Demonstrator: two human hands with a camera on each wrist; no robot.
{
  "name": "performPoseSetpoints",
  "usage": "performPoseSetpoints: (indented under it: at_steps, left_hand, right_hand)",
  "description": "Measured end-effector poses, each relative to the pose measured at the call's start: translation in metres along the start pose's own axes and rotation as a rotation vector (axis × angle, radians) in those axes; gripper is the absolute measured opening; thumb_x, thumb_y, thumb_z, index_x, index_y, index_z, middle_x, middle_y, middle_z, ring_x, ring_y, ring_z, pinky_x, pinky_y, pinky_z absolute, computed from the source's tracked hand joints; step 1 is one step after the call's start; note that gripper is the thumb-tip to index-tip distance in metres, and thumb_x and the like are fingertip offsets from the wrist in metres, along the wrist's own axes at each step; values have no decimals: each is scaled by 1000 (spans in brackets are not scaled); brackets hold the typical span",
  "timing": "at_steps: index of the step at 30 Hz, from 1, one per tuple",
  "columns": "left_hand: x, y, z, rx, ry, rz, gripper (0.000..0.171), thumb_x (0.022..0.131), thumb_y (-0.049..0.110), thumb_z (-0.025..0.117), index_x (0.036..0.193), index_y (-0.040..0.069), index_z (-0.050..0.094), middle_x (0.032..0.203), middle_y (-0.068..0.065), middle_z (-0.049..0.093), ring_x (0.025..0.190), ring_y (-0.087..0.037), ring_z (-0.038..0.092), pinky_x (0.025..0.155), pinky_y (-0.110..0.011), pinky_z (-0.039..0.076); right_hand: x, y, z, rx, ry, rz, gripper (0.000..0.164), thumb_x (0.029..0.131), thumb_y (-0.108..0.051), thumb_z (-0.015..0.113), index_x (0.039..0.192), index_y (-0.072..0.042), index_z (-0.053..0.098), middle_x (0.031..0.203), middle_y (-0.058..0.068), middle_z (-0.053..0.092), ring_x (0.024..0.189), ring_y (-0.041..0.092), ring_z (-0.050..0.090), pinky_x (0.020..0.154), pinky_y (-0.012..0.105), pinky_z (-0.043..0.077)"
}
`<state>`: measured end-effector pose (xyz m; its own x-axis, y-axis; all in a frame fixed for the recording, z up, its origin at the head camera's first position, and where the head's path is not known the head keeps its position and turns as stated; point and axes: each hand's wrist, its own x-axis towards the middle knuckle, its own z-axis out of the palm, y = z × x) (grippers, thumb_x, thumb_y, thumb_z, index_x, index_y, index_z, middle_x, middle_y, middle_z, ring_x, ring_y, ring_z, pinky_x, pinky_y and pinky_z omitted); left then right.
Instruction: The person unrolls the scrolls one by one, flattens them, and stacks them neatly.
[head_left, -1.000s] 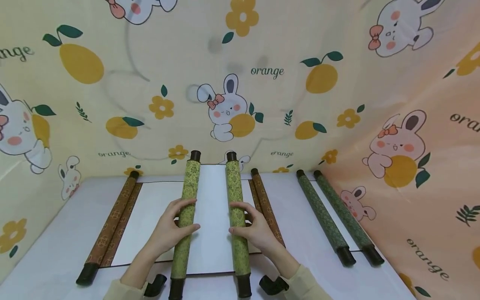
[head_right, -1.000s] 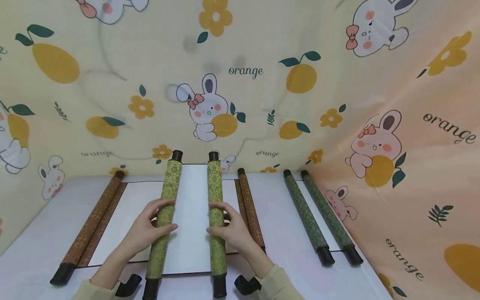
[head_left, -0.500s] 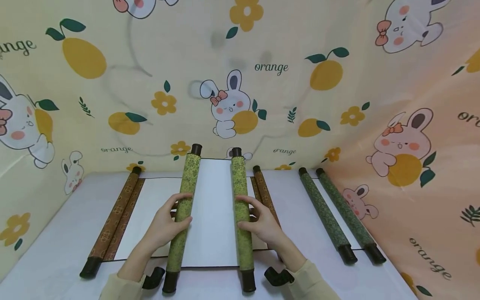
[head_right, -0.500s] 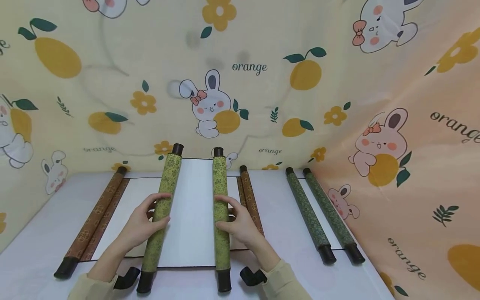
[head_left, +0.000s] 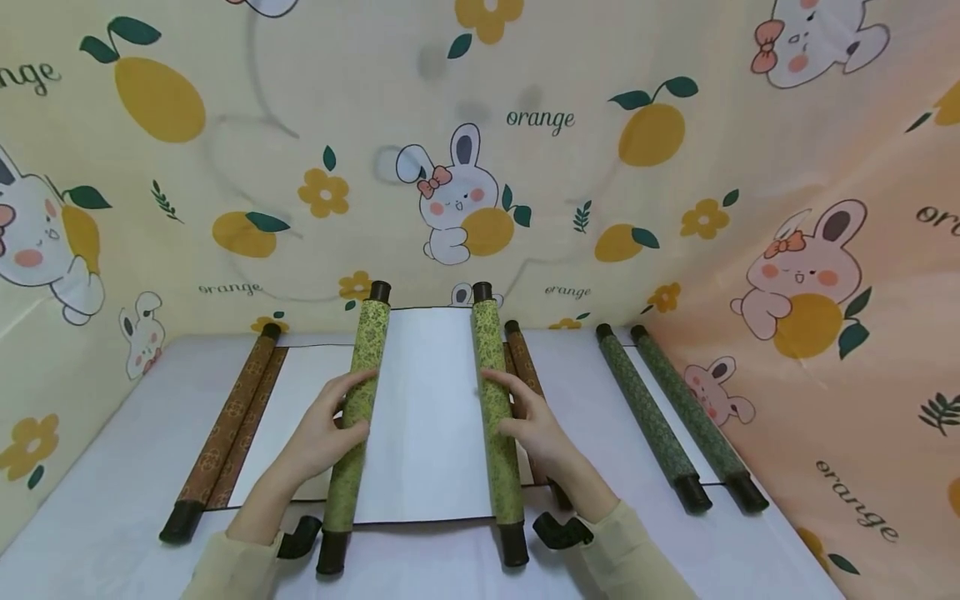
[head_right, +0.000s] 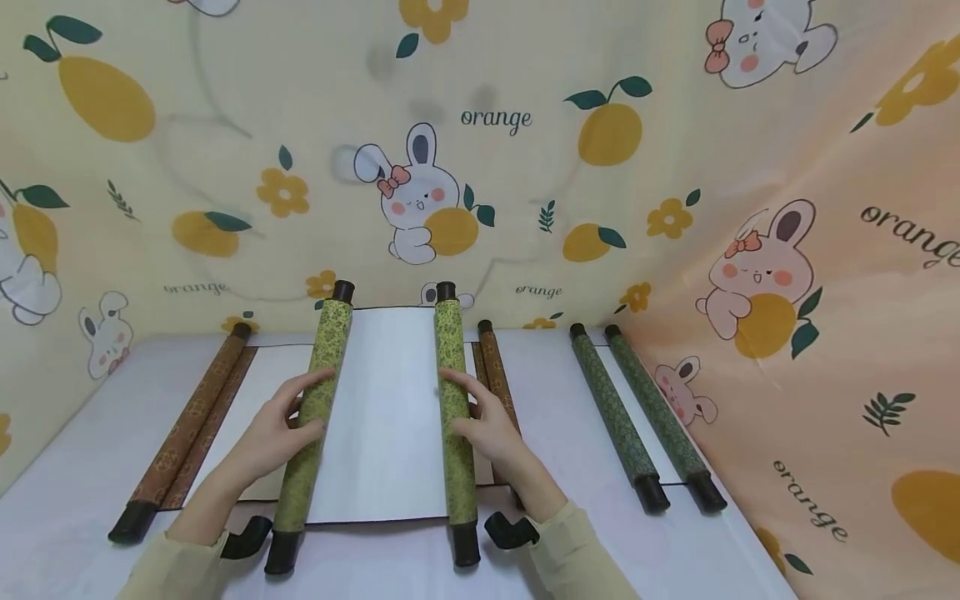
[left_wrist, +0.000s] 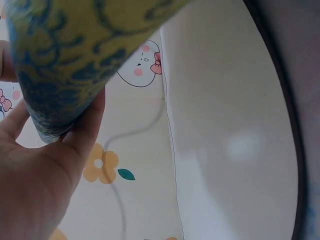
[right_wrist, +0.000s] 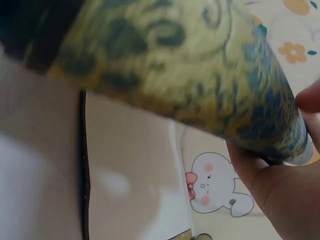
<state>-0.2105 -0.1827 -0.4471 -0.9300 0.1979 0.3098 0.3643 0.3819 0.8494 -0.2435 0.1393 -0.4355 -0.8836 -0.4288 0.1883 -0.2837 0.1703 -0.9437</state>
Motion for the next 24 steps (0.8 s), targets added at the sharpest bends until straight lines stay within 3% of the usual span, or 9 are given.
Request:
performPoseSetpoints:
  at_steps: [2, 5, 7, 9, 15, 20, 24]
  left_hand:
    - [1, 1, -1, 0, -5, 3, 71, 83, -4, 59, 145, 25, 38, 145, -12, 30, 128, -34, 35, 85, -52, 47]
    - [2, 0, 0, 34, 2, 13, 72, 83, 4, 69, 144, 25, 37, 146, -11, 30, 128, -32, 35, 90, -53, 44]
    - [2, -1, 0, 53, 9, 22, 74, 81, 11, 75, 144, 25, 38, 146, -10, 31, 128, -31, 37, 93, -55, 43]
    - [1, -1, -1, 68, 14, 21, 76, 79, 15, 77, 144, 26, 38, 146, -8, 31, 127, -31, 38, 93, -53, 42]
    - [3, 2, -11, 82, 12, -9, 75, 82, 13, 75, 143, 32, 36, 146, -4, 35, 118, -29, 45, 78, -42, 51]
    - [3, 4, -18, 82, -5, -18, 73, 83, 14, 73, 142, 34, 36, 145, -3, 36, 111, -27, 48, 76, -40, 50]
    - [-1, 3, -18, 82, -8, -18, 73, 84, 12, 72, 143, 34, 35, 145, -4, 35, 107, -28, 49, 78, -41, 49]
  right_hand:
    - [1, 0, 1, -10, 13, 19, 72, 81, 7, 61, 141, -29, 44, 147, -12, 34, 134, 15, 31, 87, 38, 39]
    - [2, 2, 2, -21, 18, 27, 72, 80, -3, 73, 141, -30, 43, 146, -13, 33, 116, 22, 48, 74, 35, 47]
    - [2, 5, 2, -41, 27, 16, 75, 78, -7, 77, 140, -30, 44, 146, -12, 33, 117, 21, 47, 74, 32, 48]
    - [3, 7, 2, -37, 30, 4, 76, 77, -5, 78, 140, -30, 44, 146, -9, 33, 113, 25, 50, 70, 32, 50]
    - [6, 8, -3, -62, 46, -25, 74, 77, -4, 76, 139, -31, 45, 146, -8, 36, 126, 25, 43, 83, 38, 49]
    - [4, 7, -9, -65, 17, -53, 74, 79, -3, 74, 141, -29, 43, 148, -6, 35, 134, 23, 35, 95, 45, 42]
    - [-1, 6, -11, -75, 21, -21, 74, 80, -2, 73, 141, -31, 42, 147, -8, 35, 130, 25, 39, 92, 45, 43]
